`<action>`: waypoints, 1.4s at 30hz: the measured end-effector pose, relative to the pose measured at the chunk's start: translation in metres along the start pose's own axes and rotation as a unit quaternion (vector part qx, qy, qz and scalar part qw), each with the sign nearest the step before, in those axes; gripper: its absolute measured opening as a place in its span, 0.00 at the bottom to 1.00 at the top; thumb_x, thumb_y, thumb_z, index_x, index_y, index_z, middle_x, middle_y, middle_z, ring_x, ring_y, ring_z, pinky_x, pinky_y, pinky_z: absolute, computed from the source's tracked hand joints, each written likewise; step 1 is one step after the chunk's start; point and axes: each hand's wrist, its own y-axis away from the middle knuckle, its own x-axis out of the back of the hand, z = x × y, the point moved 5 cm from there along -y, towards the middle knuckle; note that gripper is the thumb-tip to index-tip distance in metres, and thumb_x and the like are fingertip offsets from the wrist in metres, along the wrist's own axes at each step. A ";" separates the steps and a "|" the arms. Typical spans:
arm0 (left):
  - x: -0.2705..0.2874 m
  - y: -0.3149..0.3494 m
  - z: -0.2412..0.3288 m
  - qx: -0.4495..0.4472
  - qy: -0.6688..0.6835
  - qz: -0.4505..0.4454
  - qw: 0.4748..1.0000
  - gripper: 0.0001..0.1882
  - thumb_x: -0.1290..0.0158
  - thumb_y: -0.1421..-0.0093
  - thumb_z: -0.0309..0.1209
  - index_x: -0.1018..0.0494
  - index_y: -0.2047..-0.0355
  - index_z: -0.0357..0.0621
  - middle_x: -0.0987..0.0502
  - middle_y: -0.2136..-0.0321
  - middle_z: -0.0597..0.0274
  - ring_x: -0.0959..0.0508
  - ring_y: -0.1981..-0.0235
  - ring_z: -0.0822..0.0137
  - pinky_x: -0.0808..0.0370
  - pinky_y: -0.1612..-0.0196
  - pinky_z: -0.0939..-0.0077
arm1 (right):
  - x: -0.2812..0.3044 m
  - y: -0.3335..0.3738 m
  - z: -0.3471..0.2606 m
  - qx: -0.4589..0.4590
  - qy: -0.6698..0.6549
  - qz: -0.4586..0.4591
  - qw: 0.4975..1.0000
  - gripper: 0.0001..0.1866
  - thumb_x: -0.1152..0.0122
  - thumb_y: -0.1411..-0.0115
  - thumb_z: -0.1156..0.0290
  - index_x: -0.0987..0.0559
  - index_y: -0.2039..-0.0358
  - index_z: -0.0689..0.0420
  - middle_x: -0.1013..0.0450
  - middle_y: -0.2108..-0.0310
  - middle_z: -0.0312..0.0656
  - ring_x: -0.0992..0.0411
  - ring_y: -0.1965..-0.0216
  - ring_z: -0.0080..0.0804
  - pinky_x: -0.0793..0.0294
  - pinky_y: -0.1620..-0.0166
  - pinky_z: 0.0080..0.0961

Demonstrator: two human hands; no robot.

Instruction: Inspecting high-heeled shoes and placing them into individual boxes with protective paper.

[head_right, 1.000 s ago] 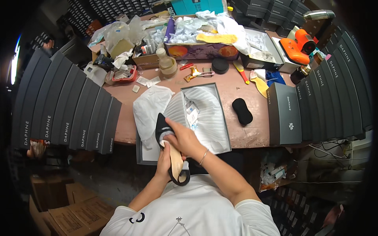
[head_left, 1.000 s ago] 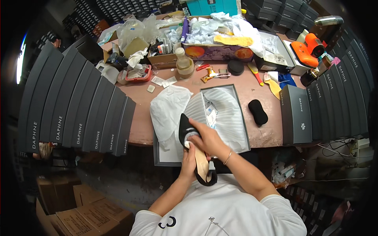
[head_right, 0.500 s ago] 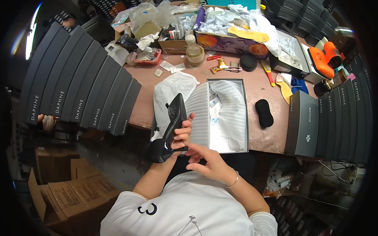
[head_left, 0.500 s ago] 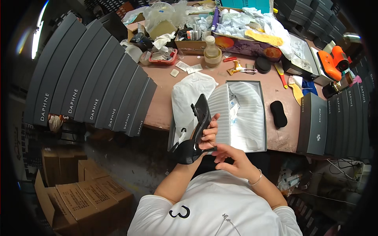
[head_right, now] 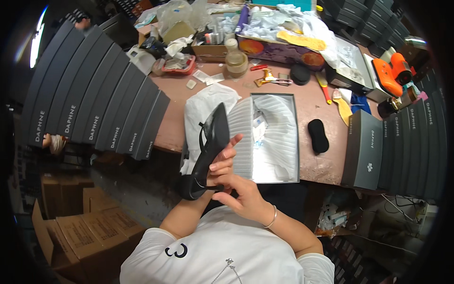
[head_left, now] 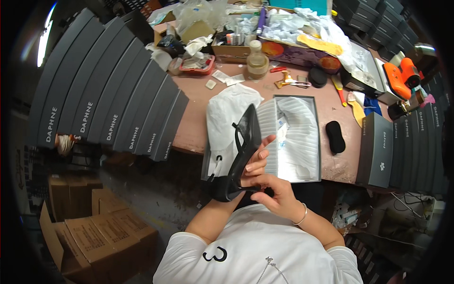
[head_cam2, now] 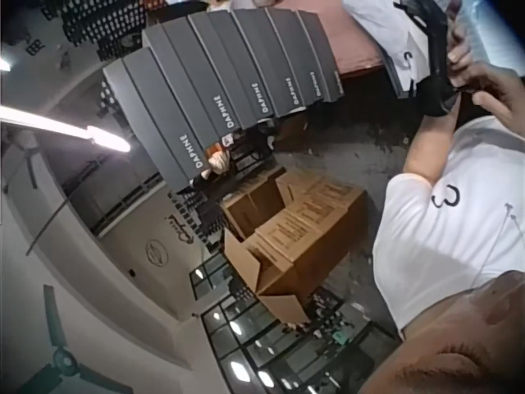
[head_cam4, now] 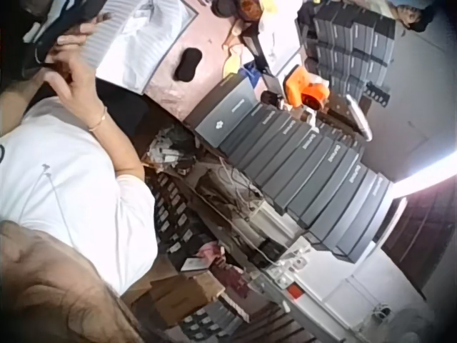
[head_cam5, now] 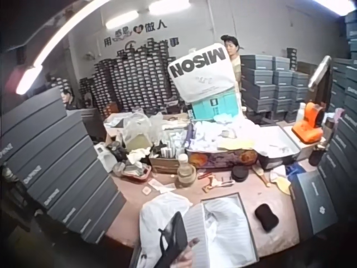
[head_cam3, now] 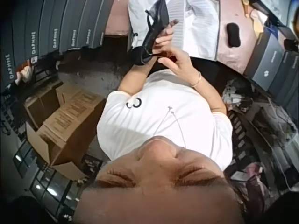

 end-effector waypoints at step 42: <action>-0.058 0.008 -0.018 -0.337 -0.603 0.366 0.623 0.28 0.59 0.39 0.36 0.45 0.41 0.35 0.25 0.68 0.57 0.25 0.68 0.68 0.26 0.61 0.74 | 0.038 -0.008 -0.043 0.246 0.290 0.049 0.924 0.17 0.40 0.55 0.82 0.22 0.61 0.59 0.29 0.68 0.42 0.30 0.69 0.37 0.28 0.68 0.29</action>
